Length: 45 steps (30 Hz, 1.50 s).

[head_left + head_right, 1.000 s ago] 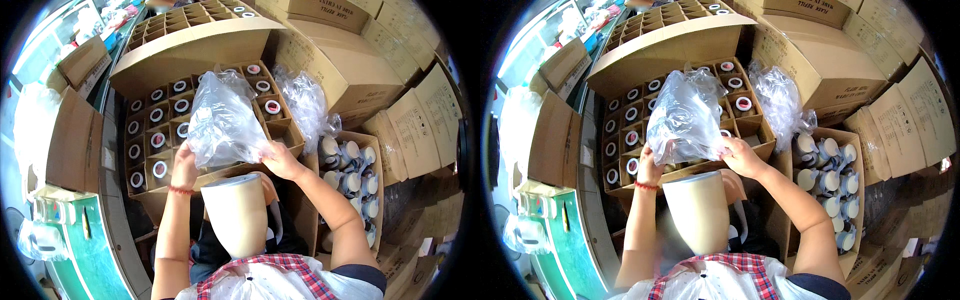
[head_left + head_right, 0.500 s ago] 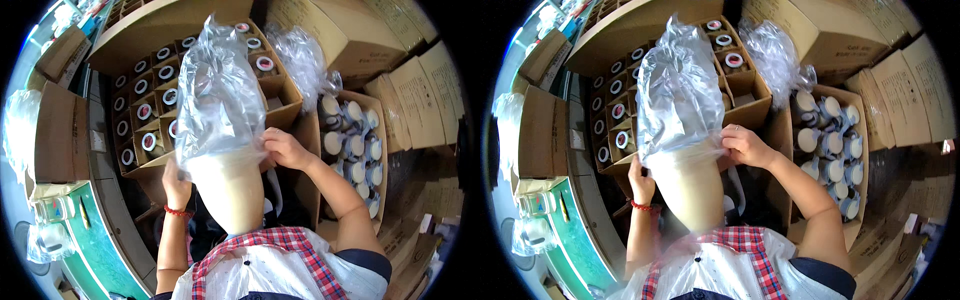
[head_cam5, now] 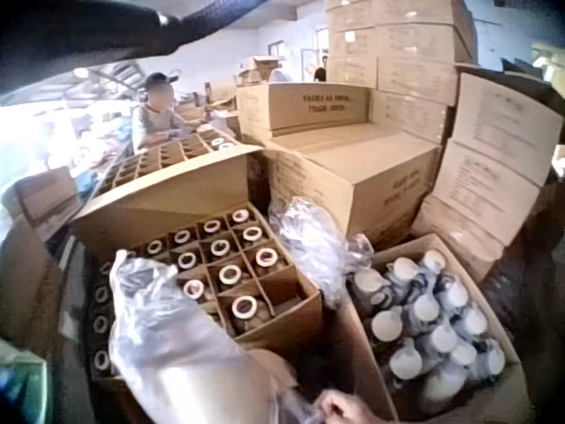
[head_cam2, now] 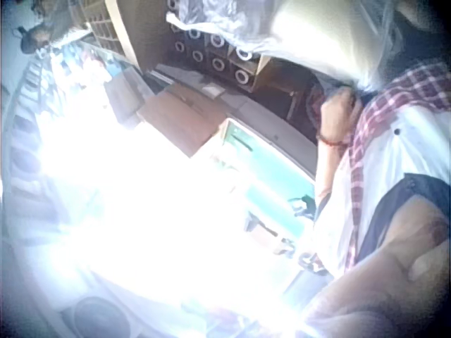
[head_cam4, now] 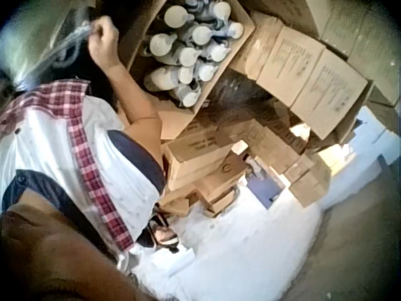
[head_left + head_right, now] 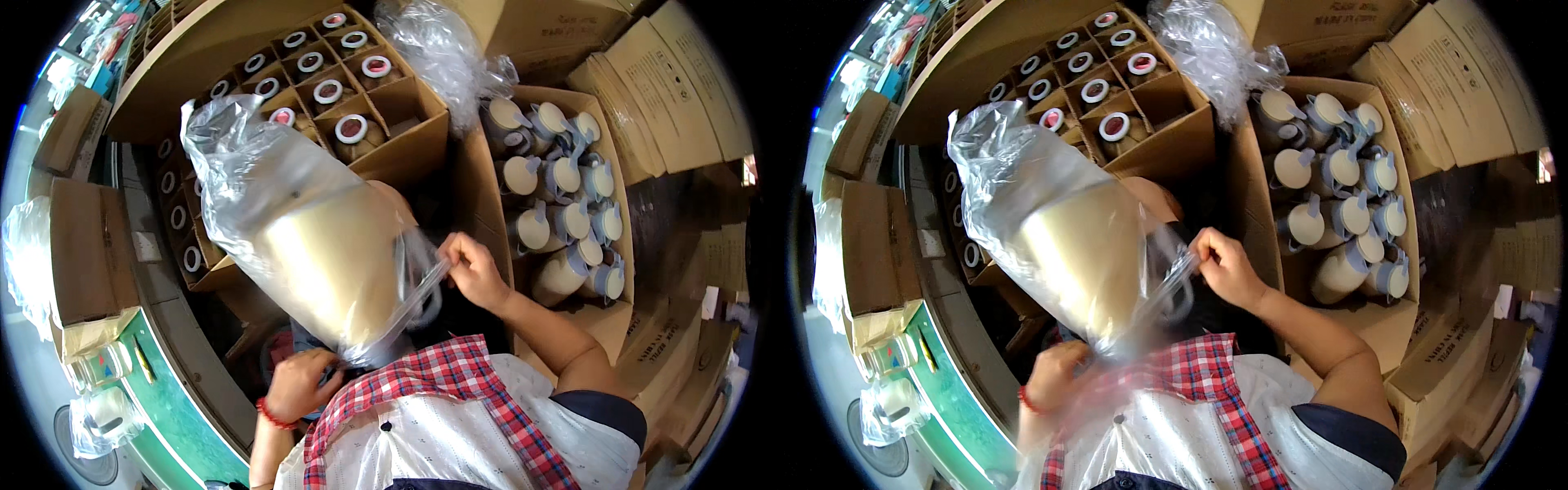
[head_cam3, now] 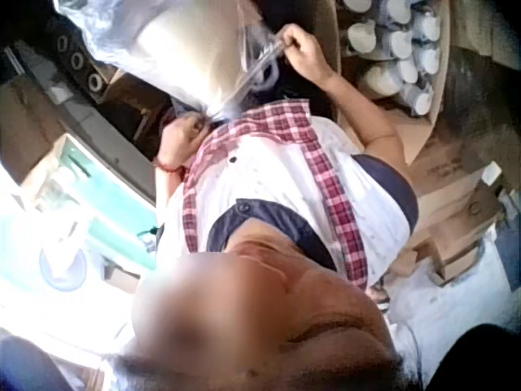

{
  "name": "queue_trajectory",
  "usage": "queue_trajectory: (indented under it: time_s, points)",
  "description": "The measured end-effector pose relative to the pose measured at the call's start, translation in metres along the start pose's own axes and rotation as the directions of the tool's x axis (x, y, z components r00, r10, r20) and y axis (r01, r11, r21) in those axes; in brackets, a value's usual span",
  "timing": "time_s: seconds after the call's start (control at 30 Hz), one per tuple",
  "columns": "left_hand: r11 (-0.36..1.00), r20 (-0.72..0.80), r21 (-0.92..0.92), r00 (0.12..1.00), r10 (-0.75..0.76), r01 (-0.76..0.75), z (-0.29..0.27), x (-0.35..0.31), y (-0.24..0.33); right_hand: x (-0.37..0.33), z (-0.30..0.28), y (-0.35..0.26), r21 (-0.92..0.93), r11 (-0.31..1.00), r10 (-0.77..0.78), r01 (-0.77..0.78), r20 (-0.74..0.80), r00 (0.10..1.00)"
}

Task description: The person places white circular gaskets into the openings of small jars arranged in a cardboard tray. Then the person picks up a beige container, inserts a jar into it, and secures a gray lid. The person repeats this process with additional jars and lids, placing finished units into plastic bags.

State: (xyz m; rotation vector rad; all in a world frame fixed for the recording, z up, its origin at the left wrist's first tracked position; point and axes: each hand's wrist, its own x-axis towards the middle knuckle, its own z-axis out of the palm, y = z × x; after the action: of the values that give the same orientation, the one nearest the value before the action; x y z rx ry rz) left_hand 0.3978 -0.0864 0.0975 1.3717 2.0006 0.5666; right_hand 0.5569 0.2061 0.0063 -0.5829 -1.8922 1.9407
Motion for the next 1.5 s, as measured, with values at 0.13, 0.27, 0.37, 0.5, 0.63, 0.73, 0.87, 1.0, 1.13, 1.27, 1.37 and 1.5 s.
queue_trajectory:
  time_s: [0.13,0.27,0.37,0.5,0.63,0.73,0.87,1.0,1.13,1.27,1.37,1.5]
  points:
    - [0.957,-0.288,0.235,0.929,0.234,-0.168,-0.038,0.03,0.044,-0.054,0.001,-0.008,-0.207,0.938,-0.107,0.277,0.588,0.802]
    - [0.642,0.278,0.504,0.813,0.512,-0.578,-0.023,0.104,0.099,-0.096,-0.009,-0.031,-0.118,0.958,-0.09,0.262,0.743,0.663]
    - [0.462,0.594,0.496,0.675,0.437,-0.735,0.017,0.141,0.087,-0.114,-0.03,-0.038,-0.261,0.936,-0.001,0.235,0.666,0.746]
    - [0.547,0.636,0.49,0.707,0.308,-0.679,-0.008,0.136,0.089,-0.104,-0.113,-0.027,-0.661,0.748,0.101,0.057,0.198,0.975]
    - [0.767,0.281,0.529,0.928,0.245,-0.363,-0.087,0.064,0.064,-0.062,-0.252,0.05,-0.782,0.505,-0.121,-0.366,-0.484,0.867]
    - [0.949,-0.125,0.291,0.978,0.165,-0.123,-0.126,-0.017,0.043,-0.087,-0.352,0.143,-0.576,0.436,0.295,-0.692,-0.634,0.714]
    - [0.914,-0.895,-0.398,0.253,-0.367,-0.083,-0.13,-0.186,0.01,-0.124,-0.468,0.213,-0.691,0.214,0.459,-0.69,-0.552,0.696]
    - [0.885,-0.845,-0.464,-0.326,-0.424,0.052,-0.131,-0.353,0.019,-0.108,-0.399,0.181,-0.596,0.189,0.403,-0.78,-0.677,0.615]
    - [0.839,-0.534,-0.539,-0.798,-0.278,0.069,-0.149,-0.481,-0.081,-0.058,-0.359,0.134,-0.622,0.279,0.32,-0.731,-0.658,0.682]
    - [0.858,-0.505,-0.452,-0.863,-0.023,0.242,-0.135,-0.565,-0.216,-0.019,-0.329,0.081,-0.637,0.407,0.247,-0.655,-0.614,0.75]
    - [0.842,-0.589,-0.406,-0.806,0.057,0.356,-0.122,-0.587,-0.29,-0.022,-0.322,0.02,-0.6,0.518,0.147,-0.61,-0.64,0.754]
    - [0.56,-0.37,-0.805,-0.904,-0.213,0.197,-0.135,-0.645,-0.317,-0.026,-0.319,-0.062,-0.478,0.767,0.076,-0.428,-0.595,0.8]
